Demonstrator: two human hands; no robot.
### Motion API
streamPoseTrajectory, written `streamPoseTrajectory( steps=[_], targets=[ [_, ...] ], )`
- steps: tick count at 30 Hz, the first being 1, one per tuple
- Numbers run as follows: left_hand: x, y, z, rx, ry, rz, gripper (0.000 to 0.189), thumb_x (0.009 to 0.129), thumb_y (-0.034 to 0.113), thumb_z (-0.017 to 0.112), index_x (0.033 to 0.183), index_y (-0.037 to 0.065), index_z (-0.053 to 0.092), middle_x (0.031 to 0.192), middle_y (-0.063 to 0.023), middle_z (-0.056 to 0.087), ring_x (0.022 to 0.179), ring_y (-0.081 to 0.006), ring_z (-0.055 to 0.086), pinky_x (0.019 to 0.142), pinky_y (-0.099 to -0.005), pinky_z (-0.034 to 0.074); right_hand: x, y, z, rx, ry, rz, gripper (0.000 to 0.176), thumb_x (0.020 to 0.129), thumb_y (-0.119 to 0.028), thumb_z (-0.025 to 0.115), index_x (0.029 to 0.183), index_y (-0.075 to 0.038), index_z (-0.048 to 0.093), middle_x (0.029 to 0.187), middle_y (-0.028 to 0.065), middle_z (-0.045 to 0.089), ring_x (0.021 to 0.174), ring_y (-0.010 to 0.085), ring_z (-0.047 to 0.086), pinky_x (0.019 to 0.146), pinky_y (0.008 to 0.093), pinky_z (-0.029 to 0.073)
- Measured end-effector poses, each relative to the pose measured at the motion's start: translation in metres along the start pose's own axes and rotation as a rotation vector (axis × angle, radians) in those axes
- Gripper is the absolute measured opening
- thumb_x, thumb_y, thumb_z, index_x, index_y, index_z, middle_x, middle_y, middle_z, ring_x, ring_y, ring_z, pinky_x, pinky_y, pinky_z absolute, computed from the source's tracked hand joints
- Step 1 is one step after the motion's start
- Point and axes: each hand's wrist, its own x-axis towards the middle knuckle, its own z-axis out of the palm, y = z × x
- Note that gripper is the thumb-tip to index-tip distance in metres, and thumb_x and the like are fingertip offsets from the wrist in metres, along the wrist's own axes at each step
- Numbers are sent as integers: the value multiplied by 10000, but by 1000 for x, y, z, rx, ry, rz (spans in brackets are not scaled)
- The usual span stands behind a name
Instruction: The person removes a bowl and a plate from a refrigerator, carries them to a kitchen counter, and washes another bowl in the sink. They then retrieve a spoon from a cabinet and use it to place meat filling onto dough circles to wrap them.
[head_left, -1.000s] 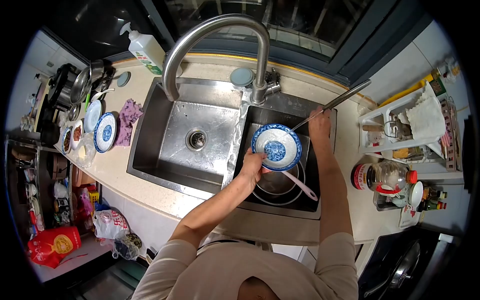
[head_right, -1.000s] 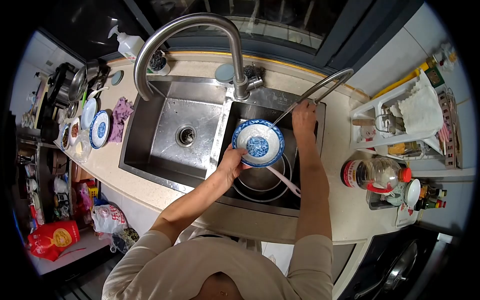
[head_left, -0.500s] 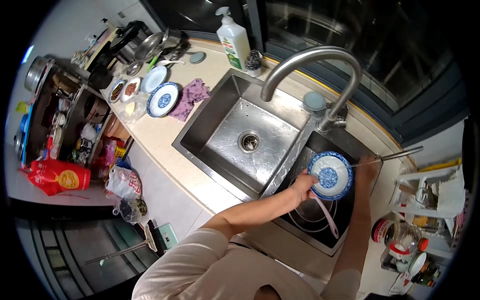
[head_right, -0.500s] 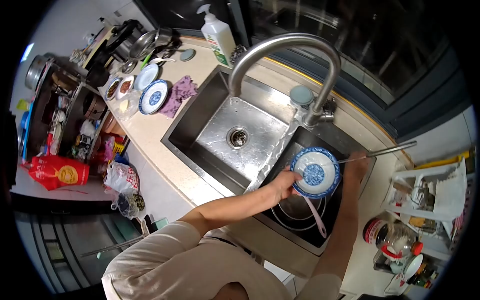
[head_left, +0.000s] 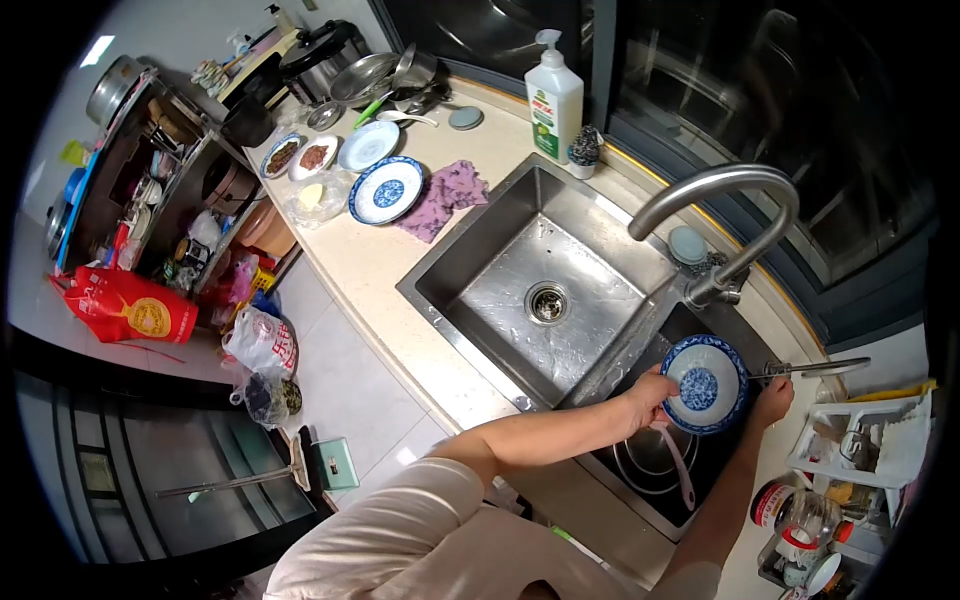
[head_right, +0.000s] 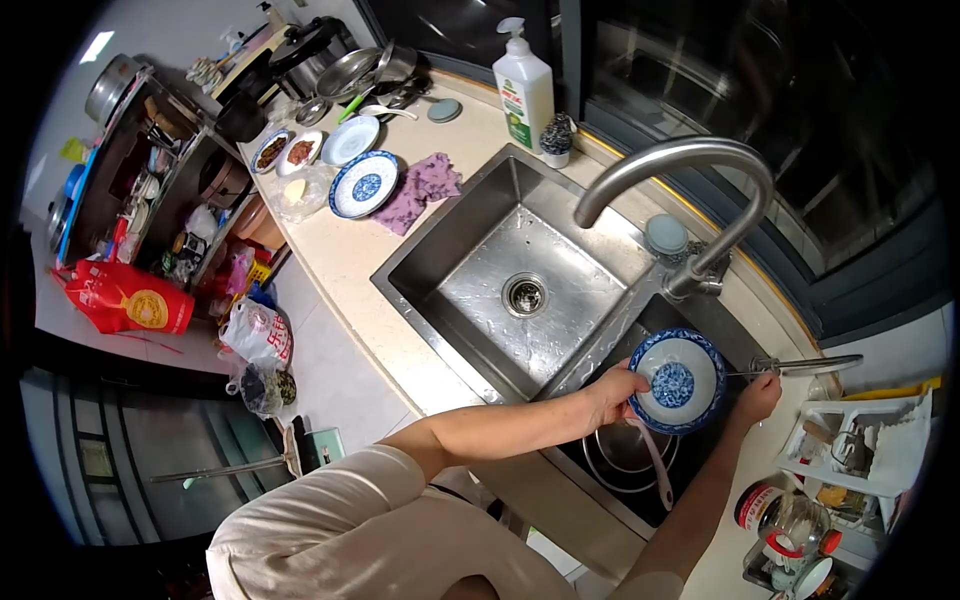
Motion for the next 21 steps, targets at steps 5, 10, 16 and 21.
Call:
streamPoseTrajectory(
  steps=[5,10,16,21],
  targets=[
    [-54,48,-29,7,-49,26,537,708,-80,428,1205,124,429,1022,-114,567,835,-271,619,587,-422,560,-10,19,20,378,266,393,314,854,-234,540,1058,6,530,1005,155,574,804,254,565,670,316,465],
    [-113,107,-92,-3,112,191,448,713,-73,448,1136,74,461,882,-111,592,660,-198,610,415,-276,500,-109,-140,-34,1040,-188,311,168,865,-183,548,972,-60,585,779,38,590,669,84,538,558,221,435],
    [-228,224,-212,145,334,350,370,720,-24,451,1079,61,477,852,-79,590,666,-147,590,439,-244,481,-271,-359,-3,993,-548,209,194,876,-161,519,929,8,600,784,38,605,704,82,535,639,221,425],
    [-294,313,-285,283,476,515,377,719,42,473,1094,60,434,846,-77,572,618,-150,581,417,-263,474,-328,-541,19,1381,-865,201,201,891,-147,470,978,-16,595,898,45,611,789,111,557,705,252,450]
  ],
)
